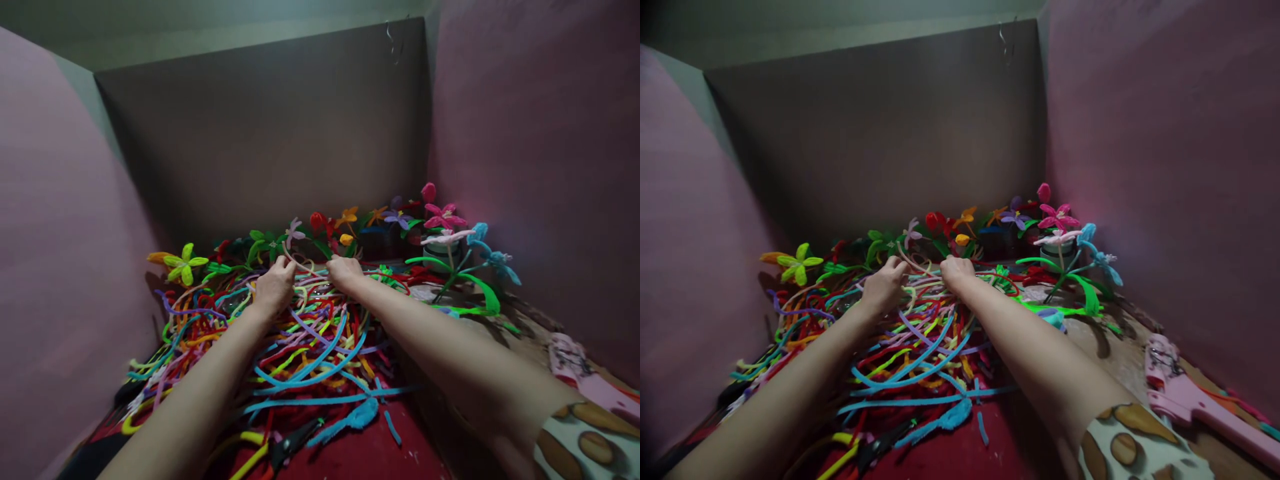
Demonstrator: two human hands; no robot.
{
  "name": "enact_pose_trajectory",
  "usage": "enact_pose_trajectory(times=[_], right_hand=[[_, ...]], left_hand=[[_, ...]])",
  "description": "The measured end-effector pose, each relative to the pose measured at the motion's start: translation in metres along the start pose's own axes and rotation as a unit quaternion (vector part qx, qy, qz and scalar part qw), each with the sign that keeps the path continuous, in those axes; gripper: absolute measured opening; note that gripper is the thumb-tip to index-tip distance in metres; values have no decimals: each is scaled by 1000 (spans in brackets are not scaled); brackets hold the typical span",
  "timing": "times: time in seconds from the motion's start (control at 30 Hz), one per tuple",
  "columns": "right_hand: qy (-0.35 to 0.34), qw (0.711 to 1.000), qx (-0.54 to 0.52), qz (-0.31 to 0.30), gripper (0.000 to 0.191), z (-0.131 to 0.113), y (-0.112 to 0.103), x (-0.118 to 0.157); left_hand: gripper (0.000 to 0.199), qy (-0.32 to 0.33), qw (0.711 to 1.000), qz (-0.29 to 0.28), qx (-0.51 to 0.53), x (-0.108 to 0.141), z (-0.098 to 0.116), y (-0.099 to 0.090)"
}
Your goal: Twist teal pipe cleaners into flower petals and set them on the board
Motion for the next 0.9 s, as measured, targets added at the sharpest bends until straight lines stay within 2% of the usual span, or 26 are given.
enact_pose_trajectory(times=[0.13,0.23,0.33,0.47,0.57,0.67,0.77,0.83,0.9], right_hand=[[-27,999,12,11,29,-5,-2,4],[-43,998,22,31,30,-9,-8,7],[-41,997,32,56,29,-9,-23,8],[-14,995,48,87,28,-1,-59,11],[2,991,47,128,27,4,-94,21],[15,979,23,204,27,4,-133,40],[52,969,9,242,29,2,-163,63],[43,975,-2,217,29,-8,-174,82],[-14,992,-30,123,26,-27,-174,104]], left_hand=[[36,38,997,26,64,-6,16,-3],[47,37,991,-25,125,-14,24,7],[42,17,988,-79,133,-20,23,23],[26,-7,986,-117,115,-22,15,42],[24,-15,986,-126,112,-23,13,48],[26,-15,986,-123,116,-24,14,46],[30,-15,987,-104,120,-23,15,38],[30,-13,988,-91,124,-22,14,32],[30,-11,988,-78,131,-21,10,24]])
Point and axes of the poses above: each hand's wrist, its own x-axis away from the middle knuckle, its own y-axis out of the palm, z = x × y, the point moved 6 cm from there along -x, towards the middle knuckle, and after that the axes turned 2 degrees about z, right-handed, at the moved point
